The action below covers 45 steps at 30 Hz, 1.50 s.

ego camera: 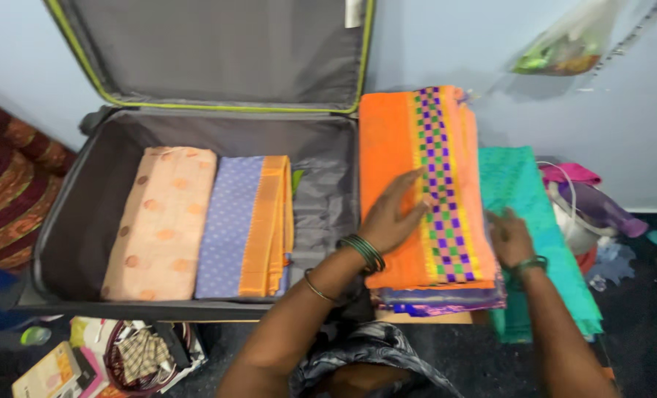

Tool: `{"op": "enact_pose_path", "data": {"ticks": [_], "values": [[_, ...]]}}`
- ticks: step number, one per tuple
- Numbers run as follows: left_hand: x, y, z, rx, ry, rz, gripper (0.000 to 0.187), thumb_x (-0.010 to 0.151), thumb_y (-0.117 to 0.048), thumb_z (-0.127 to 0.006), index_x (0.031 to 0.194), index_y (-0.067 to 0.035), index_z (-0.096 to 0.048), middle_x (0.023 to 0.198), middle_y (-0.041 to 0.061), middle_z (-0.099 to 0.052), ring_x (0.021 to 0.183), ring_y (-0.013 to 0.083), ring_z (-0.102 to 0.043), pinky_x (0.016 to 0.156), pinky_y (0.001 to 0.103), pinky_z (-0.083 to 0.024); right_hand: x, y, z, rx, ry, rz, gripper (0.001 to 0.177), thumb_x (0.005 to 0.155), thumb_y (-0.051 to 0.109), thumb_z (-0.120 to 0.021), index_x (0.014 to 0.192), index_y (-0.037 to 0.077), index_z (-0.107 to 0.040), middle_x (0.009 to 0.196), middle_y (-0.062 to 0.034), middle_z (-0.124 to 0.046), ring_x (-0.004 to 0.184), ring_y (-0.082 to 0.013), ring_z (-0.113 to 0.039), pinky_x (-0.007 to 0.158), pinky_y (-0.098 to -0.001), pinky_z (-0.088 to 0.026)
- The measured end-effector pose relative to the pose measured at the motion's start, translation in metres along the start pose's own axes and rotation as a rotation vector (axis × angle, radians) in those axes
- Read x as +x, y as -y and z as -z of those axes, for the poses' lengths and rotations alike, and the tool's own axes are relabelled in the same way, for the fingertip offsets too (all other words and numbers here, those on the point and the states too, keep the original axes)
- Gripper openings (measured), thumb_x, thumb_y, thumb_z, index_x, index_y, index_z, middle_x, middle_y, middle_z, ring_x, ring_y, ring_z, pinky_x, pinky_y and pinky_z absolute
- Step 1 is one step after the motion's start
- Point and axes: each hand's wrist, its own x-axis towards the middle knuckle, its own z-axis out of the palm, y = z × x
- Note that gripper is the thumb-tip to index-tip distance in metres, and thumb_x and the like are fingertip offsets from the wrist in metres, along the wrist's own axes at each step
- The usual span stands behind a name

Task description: The person removes folded clothes from a suitcase and places them on a table, handling one item at a time.

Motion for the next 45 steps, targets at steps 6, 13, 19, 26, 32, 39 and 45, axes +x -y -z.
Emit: {"op": "enact_pose_path", "data": {"ticks": [6,13,19,26,32,39,45], "values": [[-0.027,0.108,0.105,0.262,-0.175,0.223,0.041,0.091,-0.030,-0.068,0.124,-0.005,-0.066,0.128,0.021,-0.063,0.114,0.0365,-0.065,0.098,0.044,-0.052,0.014,0.112,0.098,0.341,-0.406,0.038,0.024,0.114,0.024,-0.058,0.131,0.010,-0.068,0.158,-0.0257,-0.051,0.151,-0.0422,-0.042,0.119,-0.0476,-0.038],[-0.077,0.259,0.279,0.685,0.111,0.874,0.069,0.090,-0.051,-0.065,0.142,-0.006,-0.055,0.145,0.029,-0.051,0.135,0.0429,-0.052,0.114,0.046,-0.043,-0.015,0.361,0.183,0.247,-0.562,0.212,0.021,0.114,0.013,-0.056,0.129,0.003,-0.068,0.157,-0.0232,-0.047,0.145,-0.0367,-0.049,0.122,-0.0472,-0.037],[-0.144,0.324,0.448,0.894,-0.035,1.352,0.068,0.090,-0.042,-0.064,0.144,-0.005,-0.048,0.146,0.029,-0.046,0.130,0.0442,-0.053,0.106,0.049,-0.046,-0.029,0.480,0.148,0.256,-0.329,0.286,0.027,0.104,0.013,-0.059,0.126,0.004,-0.069,0.158,-0.0183,-0.050,0.149,-0.0363,-0.047,0.120,-0.0431,-0.038],[-0.199,0.378,0.485,0.684,-0.081,1.421,0.055,0.081,-0.032,-0.079,0.122,0.002,-0.068,0.124,0.026,-0.067,0.113,0.0365,-0.069,0.093,0.045,-0.056,-0.013,0.547,0.012,0.221,-0.005,0.456,0.028,0.091,0.019,-0.068,0.116,0.010,-0.074,0.154,-0.0186,-0.047,0.146,-0.0425,-0.037,0.118,-0.0512,-0.032],[-0.189,0.398,0.472,0.540,-0.225,1.435,0.054,0.073,-0.028,-0.085,0.117,0.002,-0.076,0.117,0.023,-0.075,0.104,0.0340,-0.075,0.085,0.044,-0.061,0.012,0.538,-0.057,0.077,0.172,0.460,0.028,0.090,0.026,-0.067,0.110,0.009,-0.076,0.149,-0.0198,-0.049,0.142,-0.0414,-0.040,0.115,-0.0518,-0.033],[-0.182,0.404,0.479,0.419,-0.335,1.530,0.101,0.052,-0.024,-0.106,0.126,0.012,-0.048,0.109,0.025,-0.071,0.091,0.0322,-0.074,0.073,0.046,-0.064,0.021,0.509,-0.077,0.011,0.246,0.347,0.028,0.090,0.027,-0.065,0.105,0.007,-0.077,0.142,-0.0183,-0.056,0.130,-0.0375,-0.051,0.109,-0.0471,-0.043],[-0.179,0.387,0.484,0.273,-0.228,1.458,0.059,0.054,-0.022,-0.098,0.101,0.007,-0.076,0.103,0.019,-0.076,0.087,0.0320,-0.074,0.075,0.044,-0.060,0.022,0.498,-0.091,-0.003,0.321,0.238,0.027,0.089,0.028,-0.065,0.103,0.009,-0.079,0.141,-0.0178,-0.057,0.125,-0.0381,-0.054,0.106,-0.0462,-0.045]]}}
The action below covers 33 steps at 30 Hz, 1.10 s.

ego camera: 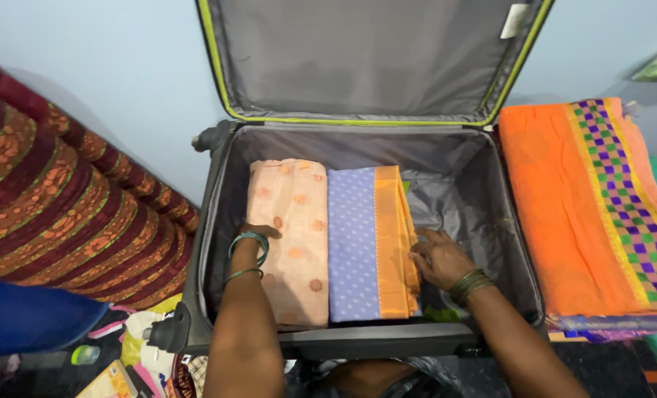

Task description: The person removes folded clothes from a suitcase and places them on a table, handling one item at a time.

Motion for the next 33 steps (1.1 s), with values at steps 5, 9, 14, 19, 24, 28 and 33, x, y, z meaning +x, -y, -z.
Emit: {"op": "enact_pose_path", "data": {"ticks": [5,9,14,19,24,28,33], "values": [[-0.049,-0.020,0.019,0.009,-0.057,-0.133,0.058,0.054,-0.021,-0.094,0.101,0.008,-0.076,0.103,0.022,-0.078,0.088,0.0329,-0.078,0.080,0.042,-0.063,0.000,-0.017,-0.011,-0.003,0.007,0.010,0.028,0.089,0.030,-0.066,0.100,0.008,-0.078,0.136,-0.0186,-0.060,0.124,-0.0384,-0.056,0.105,-0.0461,-0.045],[-0.145,-0.065,0.059,0.196,-0.156,-0.282,0.062,0.057,-0.026,-0.096,0.105,0.008,-0.074,0.106,0.025,-0.075,0.093,0.0345,-0.075,0.086,0.042,-0.059,0.001,-0.027,-0.020,0.043,0.009,0.042,0.028,0.091,0.031,-0.065,0.098,0.007,-0.078,0.131,-0.0207,-0.063,0.123,-0.0377,-0.057,0.105,-0.0461,-0.045],[-0.296,-0.118,0.097,0.307,-0.256,-0.473,0.058,0.061,-0.029,-0.093,0.111,-0.004,-0.077,0.110,0.022,-0.074,0.100,0.0339,-0.070,0.089,0.043,-0.054,-0.001,-0.018,-0.011,0.238,-0.017,0.062,0.039,0.094,0.040,-0.062,0.110,0.006,-0.075,0.125,-0.0209,-0.067,0.120,-0.0354,-0.061,0.104,-0.0421,-0.049],[-0.393,-0.124,0.121,-0.306,-0.003,-0.838,0.055,0.062,-0.012,-0.088,0.112,0.003,-0.073,0.106,0.015,-0.079,0.091,0.0233,-0.075,0.083,0.034,-0.058,0.004,-0.002,0.007,0.733,0.127,-0.143,0.055,0.102,0.049,-0.041,0.138,0.012,-0.061,0.138,-0.0114,-0.065,0.131,-0.0224,-0.059,0.109,-0.0365,-0.044],[-0.453,-0.124,0.114,-0.712,0.440,-1.132,0.067,0.062,-0.002,-0.086,0.125,0.006,-0.063,0.113,0.012,-0.075,0.100,0.0218,-0.073,0.089,0.036,-0.060,-0.004,0.013,0.041,1.381,-0.077,-0.105,0.056,0.101,0.043,-0.042,0.141,0.006,-0.058,0.138,-0.0132,-0.065,0.129,-0.0234,-0.061,0.108,-0.0371,-0.046],[-0.484,-0.139,0.072,-0.653,0.589,-1.122,0.063,0.064,-0.002,-0.087,0.123,0.007,-0.065,0.111,0.014,-0.076,0.098,0.0216,-0.073,0.088,0.036,-0.062,-0.051,0.028,0.108,1.605,-0.381,0.063,0.056,0.098,0.035,-0.050,0.143,0.003,-0.054,0.138,-0.0153,-0.064,0.127,-0.0243,-0.061,0.106,-0.0378,-0.048],[-0.516,-0.164,-0.021,-0.514,0.543,-1.190,0.070,0.068,-0.009,-0.088,0.130,0.005,-0.059,0.117,0.015,-0.075,0.102,0.0204,-0.073,0.088,0.035,-0.062,-0.149,0.023,0.188,1.542,-0.550,0.041,0.060,0.093,0.026,-0.059,0.145,-0.002,-0.050,0.137,-0.0179,-0.063,0.124,-0.0255,-0.062,0.103,-0.0386,-0.050]]}}
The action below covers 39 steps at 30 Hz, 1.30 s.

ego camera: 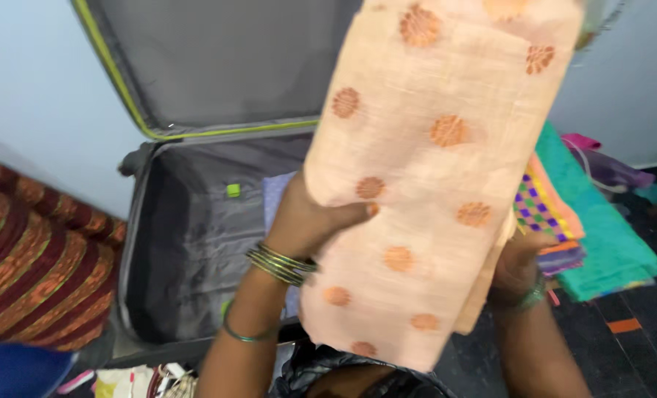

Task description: The person removes folded clothes from a suitcase and places them on a table, handling one item at a time.

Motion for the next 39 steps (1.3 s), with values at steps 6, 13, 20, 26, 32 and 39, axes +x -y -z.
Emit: {"op": "enact_pose_path", "data": {"ticks": [6,13,20,26,32,39], "values": [[0.026,0.018,-0.136,0.115,0.028,-0.181,0.108,0.076,-0.018,-0.086,0.158,-0.002,-0.018,0.147,0.022,-0.055,0.130,0.0265,-0.062,0.107,0.039,-0.053,-0.026,0.090,0.075,-0.269,-0.153,0.018,0.069,0.088,0.014,-0.070,0.149,-0.007,-0.044,0.136,-0.0210,-0.062,0.120,-0.0268,-0.063,0.099,-0.0395,-0.052],[0.053,0.042,-0.289,0.166,0.228,-0.243,0.122,0.084,-0.026,-0.080,0.164,0.001,0.008,0.164,0.032,-0.034,0.145,0.0359,-0.050,0.117,0.041,-0.043,-0.040,0.160,0.225,-0.461,-0.325,0.051,0.056,0.094,0.002,-0.064,0.147,-0.005,-0.048,0.133,-0.0162,-0.065,0.115,-0.0217,-0.065,0.095,-0.0337,-0.054],[0.100,0.100,-0.391,0.246,0.362,-0.182,0.121,0.086,-0.025,-0.075,0.160,0.005,0.016,0.170,0.033,-0.010,0.157,0.0393,-0.027,0.124,0.038,-0.029,-0.029,0.170,0.363,-0.400,-0.412,-0.055,0.060,0.091,0.004,-0.066,0.148,0.001,-0.049,0.133,-0.0130,-0.065,0.115,-0.0199,-0.065,0.094,-0.0354,-0.054],[0.146,0.106,-0.393,0.419,0.534,-0.148,0.120,0.083,-0.032,-0.076,0.157,0.007,0.010,0.166,0.033,-0.004,0.155,0.0426,-0.013,0.123,0.039,-0.020,0.022,0.132,0.465,-0.237,-0.261,-0.104,0.055,0.093,0.007,-0.066,0.146,0.001,-0.051,0.131,-0.0115,-0.066,0.113,-0.0202,-0.066,0.092,-0.0358,-0.055],[0.154,0.103,-0.345,1.145,0.236,0.082,0.080,0.094,-0.060,-0.053,0.160,-0.021,-0.029,0.169,0.019,-0.008,0.155,0.0474,-0.006,0.117,0.075,-0.006,0.100,-0.024,0.545,-1.321,-0.097,-0.259,0.066,0.095,0.043,-0.056,0.153,0.016,-0.038,0.149,-0.0167,-0.041,0.132,-0.0340,-0.047,0.092,-0.0543,-0.047],[0.143,0.144,-0.342,1.337,0.350,0.159,0.078,0.093,-0.061,-0.045,0.160,-0.024,-0.025,0.169,0.019,0.004,0.151,0.0473,0.019,0.106,0.085,0.005,0.099,-0.067,0.479,-1.832,-0.071,-0.628,0.068,0.094,0.073,-0.032,0.158,0.054,-0.022,0.173,-0.0064,-0.008,0.145,-0.0482,-0.030,0.115,-0.0663,-0.029]]}}
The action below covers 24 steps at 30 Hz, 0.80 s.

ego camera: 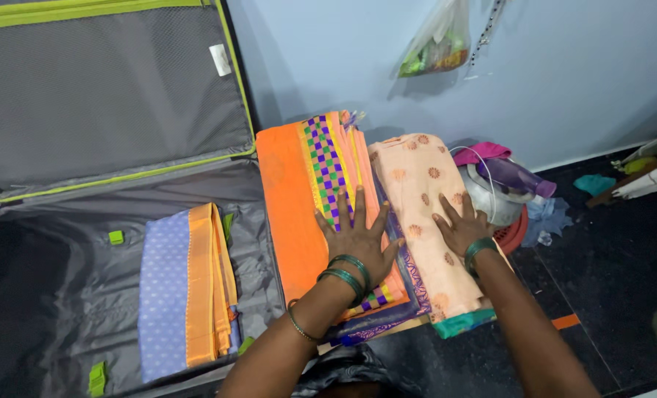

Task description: The person removes folded clothes from a suitcase and places them on a table, handling one item at a time.

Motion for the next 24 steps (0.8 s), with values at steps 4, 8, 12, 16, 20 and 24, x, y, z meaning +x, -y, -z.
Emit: {"op": "enact_pose_path", "data": {"ticks": [4,8,12,16,20,24], "values": [[0.000,0.001,-0.002,-0.001,0.007,0.005,0.077,0.094,-0.060,-0.045,0.160,-0.024,-0.025,0.169,0.018,0.004,0.151,0.0466,0.020,0.107,0.084,0.005,0.000,0.001,0.000,-0.023,-0.067,0.053,0.065,0.095,0.070,-0.031,0.157,0.054,-0.023,0.172,-0.0063,-0.006,0.151,-0.0476,-0.015,0.117,-0.0698,-0.019],[0.001,0.001,-0.001,0.019,0.030,0.017,0.077,0.094,-0.060,-0.044,0.160,-0.024,-0.024,0.169,0.018,0.006,0.151,0.0463,0.022,0.107,0.085,0.006,0.003,-0.001,-0.009,0.025,-0.089,0.089,0.062,0.097,0.068,-0.029,0.156,0.052,-0.024,0.172,-0.0035,-0.007,0.154,-0.0438,-0.008,0.118,-0.0690,-0.012],[0.000,0.000,-0.002,0.006,-0.002,0.019,0.077,0.094,-0.060,-0.045,0.160,-0.024,-0.026,0.170,0.017,0.004,0.151,0.0459,0.022,0.107,0.084,0.007,-0.005,0.006,-0.018,0.202,-0.054,0.166,0.062,0.100,0.065,-0.027,0.159,0.046,-0.027,0.172,-0.0036,-0.012,0.157,-0.0403,-0.006,0.122,-0.0659,-0.009],[-0.002,0.007,-0.001,-0.095,-0.017,-0.022,0.076,0.094,-0.063,-0.044,0.159,-0.026,-0.027,0.169,0.017,0.002,0.152,0.0454,0.018,0.109,0.082,0.008,-0.024,0.021,-0.011,0.366,-0.044,0.254,0.068,0.100,0.062,-0.032,0.162,0.034,-0.029,0.170,-0.0039,-0.017,0.156,-0.0394,-0.011,0.123,-0.0619,-0.010],[-0.003,0.034,-0.014,-0.326,-0.204,-0.161,0.072,0.096,-0.051,-0.053,0.158,-0.022,-0.034,0.167,0.020,-0.015,0.154,0.0447,-0.007,0.114,0.076,0.000,-0.049,0.040,-0.002,0.577,-0.123,0.453,0.060,0.104,0.053,-0.034,0.153,0.020,-0.045,0.170,-0.0112,-0.021,0.155,-0.0369,-0.021,0.120,-0.0533,-0.020],[-0.011,0.099,-0.027,-0.680,-0.511,-0.425,0.056,0.103,-0.031,-0.056,0.154,-0.010,-0.044,0.164,0.027,-0.032,0.152,0.0453,-0.034,0.125,0.051,-0.030,-0.061,0.054,0.008,0.687,-0.193,0.413,0.056,0.109,0.047,-0.035,0.146,0.010,-0.055,0.161,-0.0199,-0.037,0.155,-0.0341,-0.028,0.123,-0.0446,-0.024]]}}
